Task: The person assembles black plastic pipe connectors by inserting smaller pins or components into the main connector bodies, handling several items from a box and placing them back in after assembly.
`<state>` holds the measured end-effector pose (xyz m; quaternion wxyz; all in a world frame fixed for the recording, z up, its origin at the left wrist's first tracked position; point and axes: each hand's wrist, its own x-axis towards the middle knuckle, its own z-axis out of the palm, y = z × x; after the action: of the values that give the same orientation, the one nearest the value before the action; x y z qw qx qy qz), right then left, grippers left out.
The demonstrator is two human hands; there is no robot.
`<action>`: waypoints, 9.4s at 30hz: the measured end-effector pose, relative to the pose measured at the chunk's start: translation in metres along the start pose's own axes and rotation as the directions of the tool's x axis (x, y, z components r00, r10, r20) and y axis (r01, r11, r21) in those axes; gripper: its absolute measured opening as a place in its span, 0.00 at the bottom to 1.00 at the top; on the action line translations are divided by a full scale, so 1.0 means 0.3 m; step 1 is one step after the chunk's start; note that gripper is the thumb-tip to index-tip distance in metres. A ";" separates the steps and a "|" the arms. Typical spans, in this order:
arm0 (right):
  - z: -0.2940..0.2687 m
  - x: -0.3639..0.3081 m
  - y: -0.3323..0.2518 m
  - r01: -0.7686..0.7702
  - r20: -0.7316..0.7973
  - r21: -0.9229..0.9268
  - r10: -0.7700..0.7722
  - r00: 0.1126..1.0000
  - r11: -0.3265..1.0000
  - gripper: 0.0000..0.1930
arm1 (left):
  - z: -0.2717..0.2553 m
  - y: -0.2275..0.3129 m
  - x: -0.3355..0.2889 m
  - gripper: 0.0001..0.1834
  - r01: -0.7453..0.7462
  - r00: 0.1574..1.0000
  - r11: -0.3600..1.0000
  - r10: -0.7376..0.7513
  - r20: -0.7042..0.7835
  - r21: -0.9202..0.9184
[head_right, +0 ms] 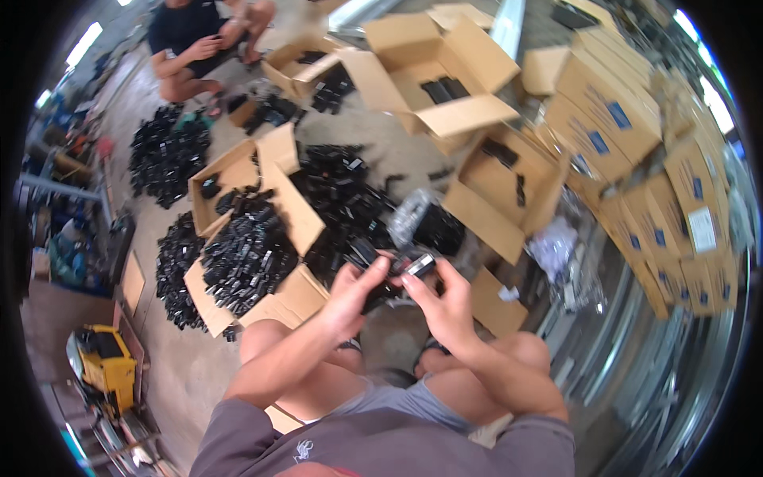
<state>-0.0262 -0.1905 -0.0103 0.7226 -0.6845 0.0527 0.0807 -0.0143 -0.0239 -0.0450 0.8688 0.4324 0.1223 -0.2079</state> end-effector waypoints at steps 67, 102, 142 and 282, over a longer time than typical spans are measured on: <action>0.019 0.039 0.045 0.050 0.025 0.334 -0.061 0.998 0.941 0.11 | 0.023 0.041 -0.015 0.20 0.106 0.992 0.972 -0.117 -0.042 -0.210; -0.015 0.024 0.053 -0.107 0.093 0.214 0.089 0.992 0.971 0.06 | 0.053 0.034 -0.035 0.20 -0.343 0.931 0.887 0.364 -0.012 0.310; -0.015 0.036 0.049 -0.218 -0.048 0.127 0.225 0.973 0.968 0.16 | -0.017 0.062 -0.033 0.39 0.278 0.924 0.949 -0.223 0.309 -0.146; -0.016 0.012 0.060 -0.108 -0.069 -0.075 0.103 0.992 0.991 0.09 | 0.054 -0.035 -0.024 0.10 -0.243 0.936 0.715 0.351 -0.036 0.655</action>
<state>-0.0259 -0.1942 -0.0290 0.6877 -0.7110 0.1090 0.0986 -0.0251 -0.0408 -0.0399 0.6779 0.7316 0.0409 -0.0595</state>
